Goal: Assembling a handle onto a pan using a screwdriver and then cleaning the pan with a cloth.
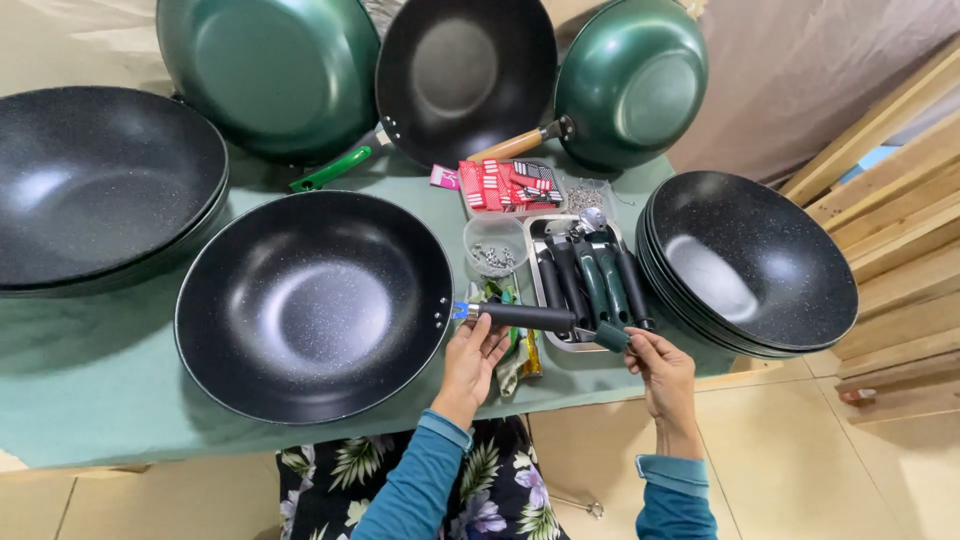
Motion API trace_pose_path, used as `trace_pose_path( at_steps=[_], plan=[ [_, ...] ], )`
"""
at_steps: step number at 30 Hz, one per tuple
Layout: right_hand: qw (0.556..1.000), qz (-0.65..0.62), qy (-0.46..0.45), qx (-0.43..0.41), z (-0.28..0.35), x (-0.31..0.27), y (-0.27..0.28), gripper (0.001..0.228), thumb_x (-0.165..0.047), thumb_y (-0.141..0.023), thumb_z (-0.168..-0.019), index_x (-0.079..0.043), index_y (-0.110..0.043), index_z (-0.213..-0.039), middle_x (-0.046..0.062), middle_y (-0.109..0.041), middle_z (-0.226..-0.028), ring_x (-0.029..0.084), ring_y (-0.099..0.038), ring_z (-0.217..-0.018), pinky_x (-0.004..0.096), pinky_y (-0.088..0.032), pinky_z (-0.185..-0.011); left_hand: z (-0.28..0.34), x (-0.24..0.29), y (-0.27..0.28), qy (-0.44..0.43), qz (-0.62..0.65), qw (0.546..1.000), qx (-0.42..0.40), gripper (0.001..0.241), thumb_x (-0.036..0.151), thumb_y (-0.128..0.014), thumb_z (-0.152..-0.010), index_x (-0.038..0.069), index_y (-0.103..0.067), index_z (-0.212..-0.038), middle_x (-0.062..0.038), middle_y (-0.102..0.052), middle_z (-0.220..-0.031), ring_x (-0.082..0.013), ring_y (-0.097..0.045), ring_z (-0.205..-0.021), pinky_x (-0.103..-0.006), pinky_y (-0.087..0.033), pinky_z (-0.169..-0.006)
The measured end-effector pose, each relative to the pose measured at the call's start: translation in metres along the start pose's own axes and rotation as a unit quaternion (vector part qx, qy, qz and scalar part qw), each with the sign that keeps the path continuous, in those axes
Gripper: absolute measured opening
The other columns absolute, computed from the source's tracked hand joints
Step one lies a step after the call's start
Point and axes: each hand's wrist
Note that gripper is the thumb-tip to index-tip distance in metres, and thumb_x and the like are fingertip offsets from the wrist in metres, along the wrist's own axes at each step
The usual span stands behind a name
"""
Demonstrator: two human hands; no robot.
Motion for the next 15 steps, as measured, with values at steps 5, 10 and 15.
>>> trace_pose_path(
  at_steps=[5, 10, 15],
  plan=[
    [1.000, -0.004, -0.005, -0.021, -0.013, 0.001, -0.031, 0.019, -0.002, -0.069, -0.096, 0.009, -0.073, -0.112, 0.019, -0.067, -0.073, 0.019, -0.063, -0.059, 0.024, -0.054, -0.051, 0.001, 0.003, -0.001, 0.003, 0.003, 1.000, 0.003, 0.028, 0.027, -0.072, -0.096, 0.012, -0.058, -0.115, -0.007, -0.072, -0.113, -0.0240, -0.072, -0.108, -0.0366, -0.059, -0.096],
    [0.999, 0.008, 0.000, -0.033, -0.020, -0.009, -0.035, 0.019, -0.003, -0.069, -0.097, 0.008, -0.074, -0.112, 0.019, -0.068, -0.073, 0.018, -0.064, -0.059, 0.023, -0.055, -0.051, 0.003, 0.005, -0.002, 0.007, -0.007, 1.000, 0.003, 0.030, 0.028, -0.072, -0.096, 0.012, -0.058, -0.117, -0.007, -0.072, -0.115, -0.0234, -0.072, -0.109, -0.0360, -0.059, -0.097],
    [0.997, -0.003, -0.026, -0.078, -0.027, -0.008, -0.031, 0.020, -0.008, -0.068, -0.098, 0.009, -0.074, -0.110, 0.015, -0.065, -0.069, 0.016, -0.063, -0.057, 0.022, -0.054, -0.050, 0.004, 0.004, -0.002, 0.002, -0.005, 1.000, 0.003, 0.030, 0.028, -0.072, -0.095, 0.011, -0.058, -0.116, -0.008, -0.072, -0.114, -0.0237, -0.072, -0.109, -0.0356, -0.059, -0.096]
  ],
)
Point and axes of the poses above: each hand's wrist, its own z-axis away from the middle knuckle, its own y-axis out of the back of the hand, x = y × z
